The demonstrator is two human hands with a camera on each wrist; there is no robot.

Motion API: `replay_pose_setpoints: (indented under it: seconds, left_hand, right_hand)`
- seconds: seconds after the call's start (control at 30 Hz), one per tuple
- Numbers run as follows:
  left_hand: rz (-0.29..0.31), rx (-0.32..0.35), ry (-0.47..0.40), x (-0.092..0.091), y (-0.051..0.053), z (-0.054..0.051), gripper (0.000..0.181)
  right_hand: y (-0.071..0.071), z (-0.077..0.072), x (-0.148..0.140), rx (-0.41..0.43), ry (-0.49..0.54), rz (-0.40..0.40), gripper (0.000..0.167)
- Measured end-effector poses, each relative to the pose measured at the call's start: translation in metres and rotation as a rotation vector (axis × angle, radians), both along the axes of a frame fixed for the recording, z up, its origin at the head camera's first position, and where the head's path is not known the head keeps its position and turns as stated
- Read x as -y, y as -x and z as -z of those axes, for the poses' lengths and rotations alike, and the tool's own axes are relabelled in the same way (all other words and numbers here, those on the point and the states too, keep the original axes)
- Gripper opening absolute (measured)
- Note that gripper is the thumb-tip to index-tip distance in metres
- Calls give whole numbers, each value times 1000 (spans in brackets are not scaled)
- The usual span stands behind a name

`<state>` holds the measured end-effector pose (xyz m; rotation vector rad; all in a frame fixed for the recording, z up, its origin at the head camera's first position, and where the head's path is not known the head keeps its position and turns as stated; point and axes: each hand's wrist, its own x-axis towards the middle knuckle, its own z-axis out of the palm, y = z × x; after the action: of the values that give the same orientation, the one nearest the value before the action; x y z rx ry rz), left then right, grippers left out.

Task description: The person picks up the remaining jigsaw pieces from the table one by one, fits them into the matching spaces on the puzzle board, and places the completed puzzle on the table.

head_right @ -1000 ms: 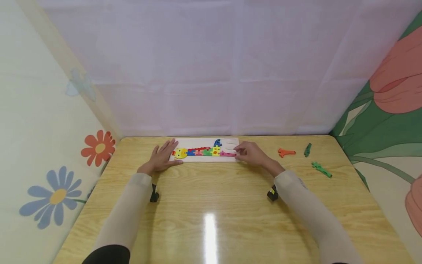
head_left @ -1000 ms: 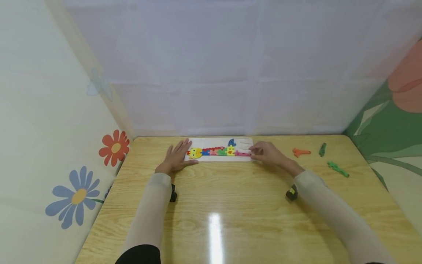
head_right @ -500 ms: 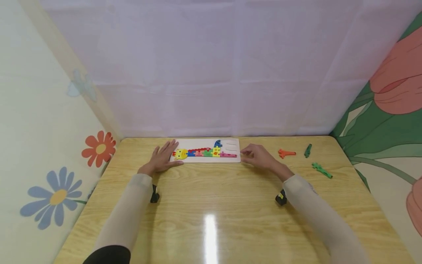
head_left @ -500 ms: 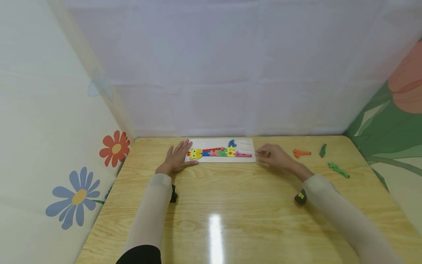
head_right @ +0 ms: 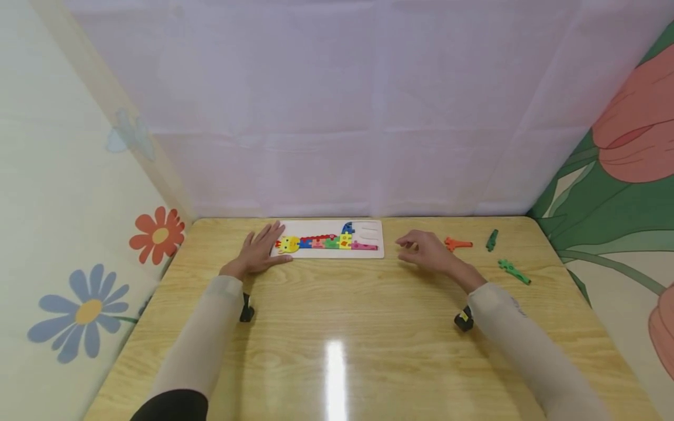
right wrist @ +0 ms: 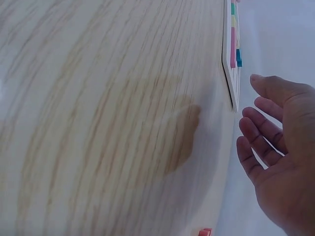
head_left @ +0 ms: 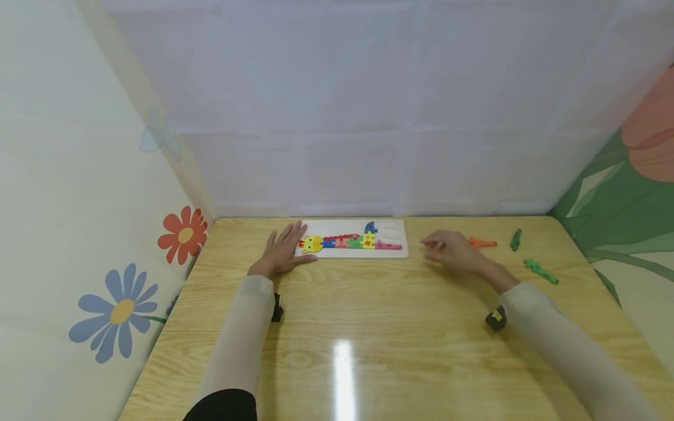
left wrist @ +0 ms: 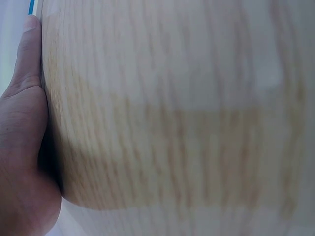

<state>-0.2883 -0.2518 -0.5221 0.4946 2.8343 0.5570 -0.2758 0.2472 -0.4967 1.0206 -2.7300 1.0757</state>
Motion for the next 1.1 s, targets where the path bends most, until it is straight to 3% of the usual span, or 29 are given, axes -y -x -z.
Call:
replay_pose_setpoints:
  seconds: [0.3, 0.57, 0.83, 1.1]
  left_hand:
    - [1, 6, 10, -2, -2, -4, 110]
    - [-3, 5, 22, -4, -4, -6, 107]
    - [-4, -8, 25, -10, -12, -17, 100]
    - [-7, -16, 20, -10, -12, -17, 99]
  right_hand:
    - [-7, -6, -8, 101, -48, 69, 37]
    - [-11, -7, -16, 76, -81, 78, 36]
    - [-19, -12, -28, 76, -72, 65, 37]
    - [-24, -15, -39, 55, -82, 74, 36]
